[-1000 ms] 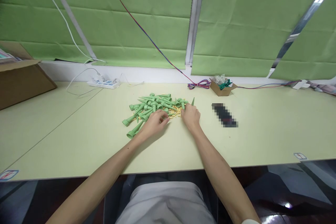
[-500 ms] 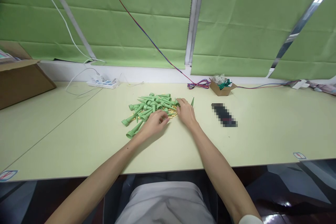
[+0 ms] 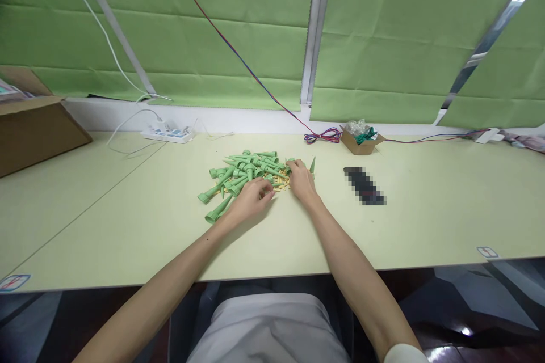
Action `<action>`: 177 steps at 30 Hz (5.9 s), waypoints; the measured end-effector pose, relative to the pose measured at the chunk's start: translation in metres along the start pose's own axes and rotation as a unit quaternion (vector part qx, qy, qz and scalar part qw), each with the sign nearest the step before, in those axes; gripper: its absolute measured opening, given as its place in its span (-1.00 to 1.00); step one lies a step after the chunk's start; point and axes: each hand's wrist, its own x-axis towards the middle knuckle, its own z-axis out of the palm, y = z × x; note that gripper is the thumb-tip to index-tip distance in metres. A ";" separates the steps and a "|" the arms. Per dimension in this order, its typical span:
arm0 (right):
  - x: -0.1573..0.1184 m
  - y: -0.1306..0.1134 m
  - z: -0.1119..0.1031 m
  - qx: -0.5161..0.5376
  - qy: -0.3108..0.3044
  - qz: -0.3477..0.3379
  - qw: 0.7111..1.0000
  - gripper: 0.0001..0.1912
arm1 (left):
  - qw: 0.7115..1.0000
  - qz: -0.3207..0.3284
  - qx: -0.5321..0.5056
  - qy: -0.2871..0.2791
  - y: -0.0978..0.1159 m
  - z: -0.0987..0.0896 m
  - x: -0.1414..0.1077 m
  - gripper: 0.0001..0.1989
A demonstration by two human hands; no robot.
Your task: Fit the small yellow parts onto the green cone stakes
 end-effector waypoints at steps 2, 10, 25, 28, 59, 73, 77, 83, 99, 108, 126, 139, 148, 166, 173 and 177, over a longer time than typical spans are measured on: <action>0.000 0.001 0.001 -0.005 -0.002 0.002 1.000 -0.49 | 1.000 0.000 0.003 -0.002 0.000 0.000 0.000 -0.84; 0.001 0.002 0.005 -0.012 0.012 0.013 1.000 -0.58 | 1.000 0.006 0.005 -0.003 0.000 0.000 0.000 -0.85; -0.004 -0.004 -0.005 0.152 0.180 -0.022 0.972 -0.77 | 0.998 -0.020 -0.048 0.021 0.000 -0.003 0.002 -0.82; -0.013 -0.017 -0.008 0.209 0.154 -0.056 0.964 -0.82 | 0.978 -0.094 -0.179 0.055 -0.002 -0.004 0.006 -0.77; -0.021 -0.019 -0.011 0.130 -0.065 -0.132 0.981 -0.78 | 0.991 -0.118 -0.063 -0.015 -0.016 -0.007 0.007 -0.82; -0.022 -0.022 -0.007 0.117 -0.100 -0.139 0.978 -0.83 | 0.993 -0.086 -0.026 -0.080 -0.018 -0.007 0.006 -0.86; -0.023 -0.022 -0.007 0.116 -0.100 -0.143 0.978 -0.82 | 0.992 -0.083 -0.013 -0.089 -0.020 -0.005 0.005 -0.87; -0.022 -0.022 -0.005 0.114 -0.104 -0.139 0.978 -0.83 | 0.994 -0.086 0.033 -0.063 -0.021 -0.005 0.004 -0.87; -0.024 -0.024 -0.004 0.109 -0.101 -0.127 0.981 -0.87 | 0.995 -0.079 0.067 -0.015 -0.010 -0.007 0.003 -0.83; -0.025 -0.027 -0.006 0.111 -0.097 -0.121 0.982 -0.84 | 0.994 -0.077 0.083 0.000 -0.012 -0.009 0.003 -0.83; -0.025 -0.027 -0.005 0.115 -0.111 -0.122 0.980 -0.82 | 0.995 -0.073 -0.003 0.063 -0.006 -0.012 0.005 -0.77; -0.025 -0.027 0.002 0.123 -0.114 -0.117 0.979 -0.91 | 0.996 -0.065 0.004 0.063 -0.007 -0.012 0.004 -0.77; -0.025 -0.035 -0.008 0.256 -0.027 -0.076 0.963 -0.92 | 0.996 -0.059 -0.005 0.060 -0.005 -0.013 0.005 -0.82; -0.024 -0.041 -0.011 0.420 -0.014 -0.029 0.907 -0.81 | 0.998 0.017 -0.005 0.054 -0.005 -0.012 0.006 -0.77; -0.023 -0.038 -0.011 0.383 -0.009 -0.014 0.924 -0.85 | 0.996 -0.021 -0.055 0.074 -0.006 -0.010 0.007 -0.76; -0.023 -0.039 -0.013 0.386 -0.003 -0.012 0.922 -0.83 | 0.988 -0.051 -0.123 0.076 -0.006 -0.010 0.008 -0.75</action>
